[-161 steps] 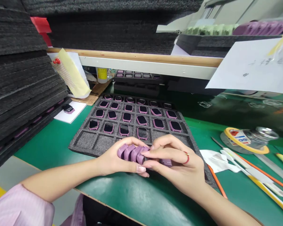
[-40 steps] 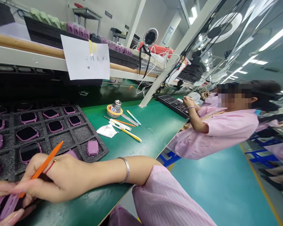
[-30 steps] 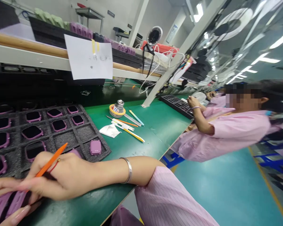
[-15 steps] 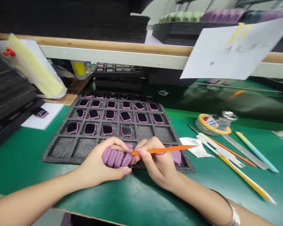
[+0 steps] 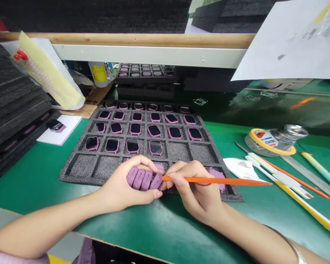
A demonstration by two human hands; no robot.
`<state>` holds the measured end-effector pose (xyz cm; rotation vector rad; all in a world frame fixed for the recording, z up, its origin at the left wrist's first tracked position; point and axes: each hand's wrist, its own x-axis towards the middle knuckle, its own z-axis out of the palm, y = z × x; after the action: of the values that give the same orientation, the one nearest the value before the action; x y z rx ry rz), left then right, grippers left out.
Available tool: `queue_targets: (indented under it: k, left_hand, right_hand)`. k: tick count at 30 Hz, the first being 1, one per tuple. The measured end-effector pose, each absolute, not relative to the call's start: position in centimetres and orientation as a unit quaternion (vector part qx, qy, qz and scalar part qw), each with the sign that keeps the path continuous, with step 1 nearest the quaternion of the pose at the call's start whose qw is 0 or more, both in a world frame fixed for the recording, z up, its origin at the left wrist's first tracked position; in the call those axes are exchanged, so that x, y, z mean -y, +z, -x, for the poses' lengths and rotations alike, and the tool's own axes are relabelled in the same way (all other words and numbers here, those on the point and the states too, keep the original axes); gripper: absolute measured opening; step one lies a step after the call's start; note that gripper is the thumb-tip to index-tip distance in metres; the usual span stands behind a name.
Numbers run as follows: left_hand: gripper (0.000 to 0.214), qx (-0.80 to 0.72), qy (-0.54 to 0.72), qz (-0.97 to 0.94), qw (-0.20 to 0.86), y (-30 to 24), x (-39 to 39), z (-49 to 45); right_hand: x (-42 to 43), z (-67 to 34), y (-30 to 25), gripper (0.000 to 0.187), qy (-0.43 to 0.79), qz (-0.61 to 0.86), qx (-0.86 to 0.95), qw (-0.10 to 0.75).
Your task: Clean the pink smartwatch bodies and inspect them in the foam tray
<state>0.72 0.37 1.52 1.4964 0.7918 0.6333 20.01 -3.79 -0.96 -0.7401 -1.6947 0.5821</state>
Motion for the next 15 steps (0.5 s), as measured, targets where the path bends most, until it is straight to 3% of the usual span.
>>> queue_targets:
  k: [15]
  left_hand:
    - [0.033,-0.349,0.291,-0.636,0.624,1.5,-0.27,-0.92]
  right_hand:
    - [3.92,-19.49,-0.67,0.012,0.207,0.318,0.745,0.549]
